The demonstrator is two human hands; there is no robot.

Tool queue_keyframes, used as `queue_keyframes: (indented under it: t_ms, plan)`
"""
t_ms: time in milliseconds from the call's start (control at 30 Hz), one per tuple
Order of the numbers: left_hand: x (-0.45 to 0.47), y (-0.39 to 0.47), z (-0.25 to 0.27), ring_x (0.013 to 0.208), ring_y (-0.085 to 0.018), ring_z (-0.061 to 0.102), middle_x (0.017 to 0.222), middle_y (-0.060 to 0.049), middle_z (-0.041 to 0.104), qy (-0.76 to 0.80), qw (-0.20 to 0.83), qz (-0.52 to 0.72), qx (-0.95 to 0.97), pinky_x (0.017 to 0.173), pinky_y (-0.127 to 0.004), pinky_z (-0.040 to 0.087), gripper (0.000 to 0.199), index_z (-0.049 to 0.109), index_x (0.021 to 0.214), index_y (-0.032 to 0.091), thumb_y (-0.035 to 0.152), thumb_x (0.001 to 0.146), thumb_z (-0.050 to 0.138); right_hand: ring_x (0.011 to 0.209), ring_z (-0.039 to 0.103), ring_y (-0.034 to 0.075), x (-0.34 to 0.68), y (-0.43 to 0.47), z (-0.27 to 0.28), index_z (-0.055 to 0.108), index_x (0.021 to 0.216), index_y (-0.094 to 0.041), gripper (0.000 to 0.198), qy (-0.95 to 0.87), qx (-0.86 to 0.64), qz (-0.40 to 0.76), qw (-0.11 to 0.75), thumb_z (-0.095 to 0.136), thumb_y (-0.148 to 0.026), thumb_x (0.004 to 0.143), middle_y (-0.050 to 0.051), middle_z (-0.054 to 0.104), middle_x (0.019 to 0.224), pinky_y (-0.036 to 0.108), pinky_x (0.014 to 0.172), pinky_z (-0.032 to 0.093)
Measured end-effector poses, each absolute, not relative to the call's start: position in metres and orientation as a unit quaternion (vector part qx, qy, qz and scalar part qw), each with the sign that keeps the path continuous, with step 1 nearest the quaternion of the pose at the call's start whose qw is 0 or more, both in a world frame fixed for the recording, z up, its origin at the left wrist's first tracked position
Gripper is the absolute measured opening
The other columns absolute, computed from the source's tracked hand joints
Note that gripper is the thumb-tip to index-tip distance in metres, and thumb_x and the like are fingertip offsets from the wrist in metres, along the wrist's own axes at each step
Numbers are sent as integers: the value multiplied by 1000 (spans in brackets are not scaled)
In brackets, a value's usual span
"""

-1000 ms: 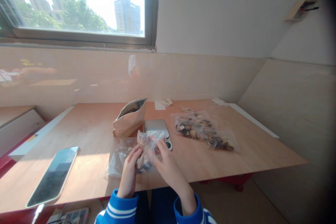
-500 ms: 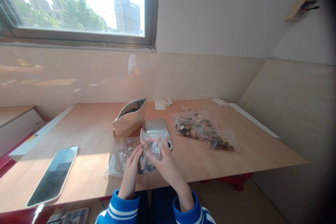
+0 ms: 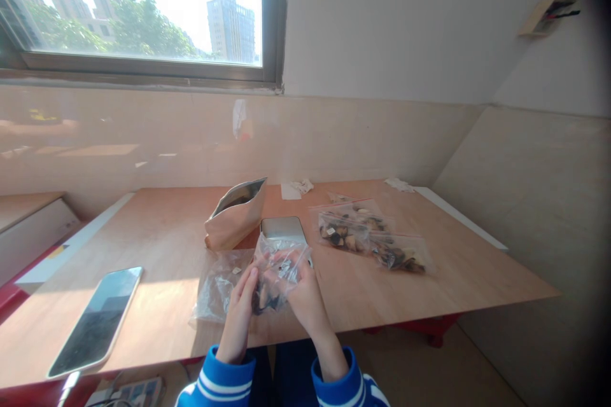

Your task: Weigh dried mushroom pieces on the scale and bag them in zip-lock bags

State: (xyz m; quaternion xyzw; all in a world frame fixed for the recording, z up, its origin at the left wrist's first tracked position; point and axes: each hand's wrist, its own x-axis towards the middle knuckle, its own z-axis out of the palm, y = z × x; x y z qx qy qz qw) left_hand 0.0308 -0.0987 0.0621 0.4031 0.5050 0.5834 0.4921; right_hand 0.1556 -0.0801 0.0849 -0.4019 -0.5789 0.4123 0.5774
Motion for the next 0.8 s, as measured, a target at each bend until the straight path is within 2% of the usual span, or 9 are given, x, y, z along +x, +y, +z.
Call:
queue_keyframes:
  t_ms: [167,367,533,800]
  plan:
    - [30,-100,69,135,-21,39,138,-2,53,458,517,584,428,113,-35,31,45,59,127,23,44,88,50,89,64,21,155,-82,87,66,87,-18,15,-549,-419,438,575,67,-26,75,5,68,94,30,82,50]
    - [31,-100,71,130,-22,46,135,-4,57,447,530,599,400,112,-35,33,47,59,128,22,46,88,50,92,63,21,154,-80,85,67,87,-18,16,-531,-416,452,584,68,-27,74,5,67,97,28,80,52]
    - [31,-100,72,127,-25,49,133,-7,58,431,550,613,370,110,-39,36,52,59,127,20,50,86,52,83,64,19,153,-75,73,60,86,-18,20,-493,-419,480,592,68,-31,74,4,65,88,29,76,53]
    - [32,-98,76,130,-26,46,136,-9,56,452,528,632,342,110,-39,35,50,61,123,16,49,86,52,81,64,16,153,-80,75,51,86,-20,20,-515,-396,493,579,63,-35,78,2,63,85,28,77,54]
